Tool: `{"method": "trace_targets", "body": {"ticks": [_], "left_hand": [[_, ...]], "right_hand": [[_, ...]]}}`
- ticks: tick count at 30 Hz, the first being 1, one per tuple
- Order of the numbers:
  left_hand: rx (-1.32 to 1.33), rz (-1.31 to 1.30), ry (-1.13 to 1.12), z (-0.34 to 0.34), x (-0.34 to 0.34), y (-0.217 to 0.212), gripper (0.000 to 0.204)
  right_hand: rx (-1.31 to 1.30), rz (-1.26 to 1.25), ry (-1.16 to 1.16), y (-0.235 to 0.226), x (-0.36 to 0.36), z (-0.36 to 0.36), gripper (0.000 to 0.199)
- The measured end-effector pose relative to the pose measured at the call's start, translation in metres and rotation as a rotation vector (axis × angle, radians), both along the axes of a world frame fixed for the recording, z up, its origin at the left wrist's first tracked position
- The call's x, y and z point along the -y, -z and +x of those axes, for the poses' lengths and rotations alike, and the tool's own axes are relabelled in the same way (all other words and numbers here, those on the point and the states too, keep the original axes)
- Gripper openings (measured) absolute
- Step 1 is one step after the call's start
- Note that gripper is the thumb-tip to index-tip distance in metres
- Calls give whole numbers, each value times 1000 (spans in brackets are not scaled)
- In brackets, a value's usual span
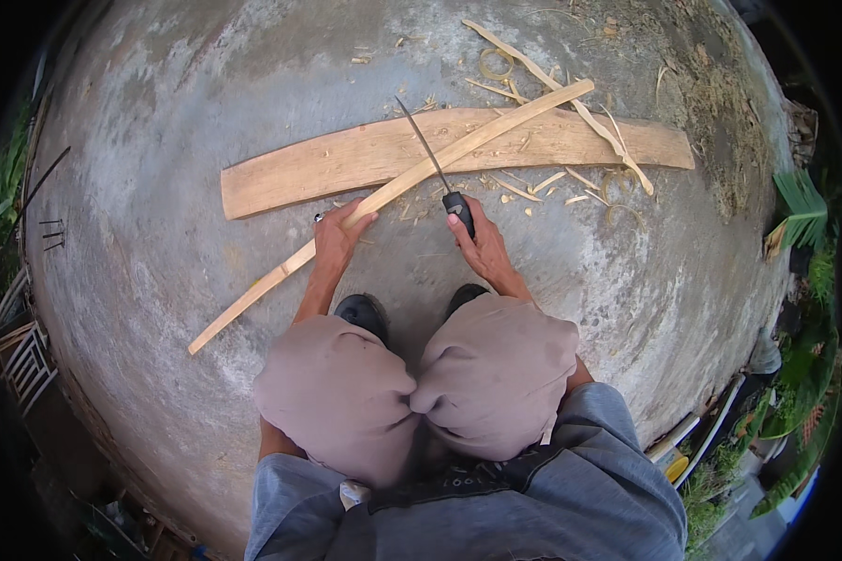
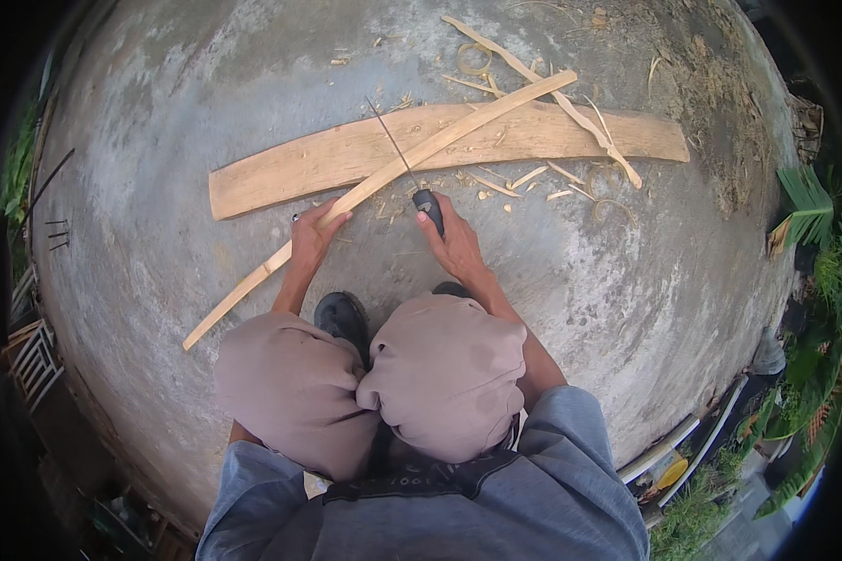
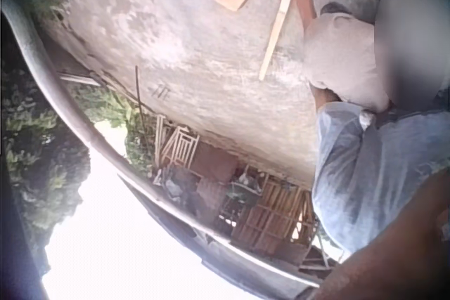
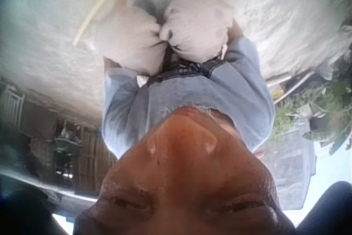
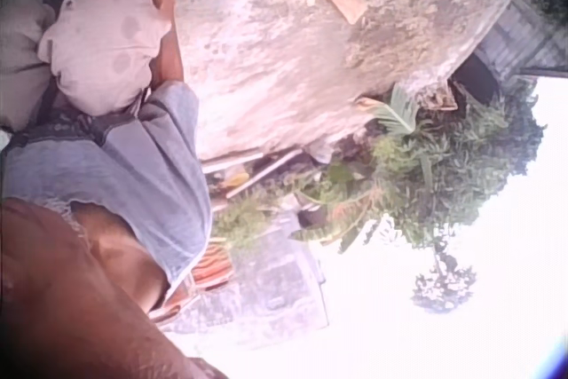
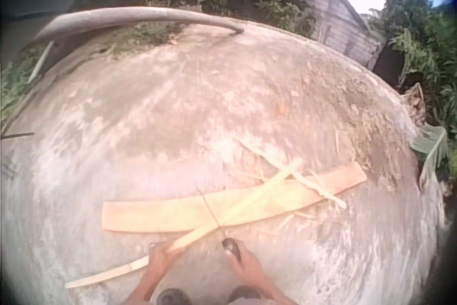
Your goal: The person sits on a concrete floor and uses a large knife to cut a long wooden plank into smaller strips. They repeatedly slice the wood, creating thin slivers and short pieces, which accumulate on the ground.
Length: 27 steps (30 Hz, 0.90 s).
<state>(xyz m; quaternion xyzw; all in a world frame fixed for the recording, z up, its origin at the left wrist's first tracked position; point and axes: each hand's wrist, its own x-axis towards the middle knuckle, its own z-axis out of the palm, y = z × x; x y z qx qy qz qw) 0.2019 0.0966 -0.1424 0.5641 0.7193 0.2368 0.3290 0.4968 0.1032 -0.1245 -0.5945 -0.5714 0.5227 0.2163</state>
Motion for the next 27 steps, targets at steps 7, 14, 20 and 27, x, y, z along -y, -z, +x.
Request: {"method": "trace_targets", "body": {"ticks": [7,14,20,27], "left_hand": [[15,-79,26,-45,5,-8,46],[-88,25,38,-57,26,-3,45],[-156,75,35,-64,31,7,52],[-409,138,33,-100,76,-1,66]], "right_hand": [[90,48,75,4,-15,15,53],[169,108,56,10,-4,3,52],[246,73,61,6,-1,-11,50],[311,146,115,10,4,-19,46]]}}
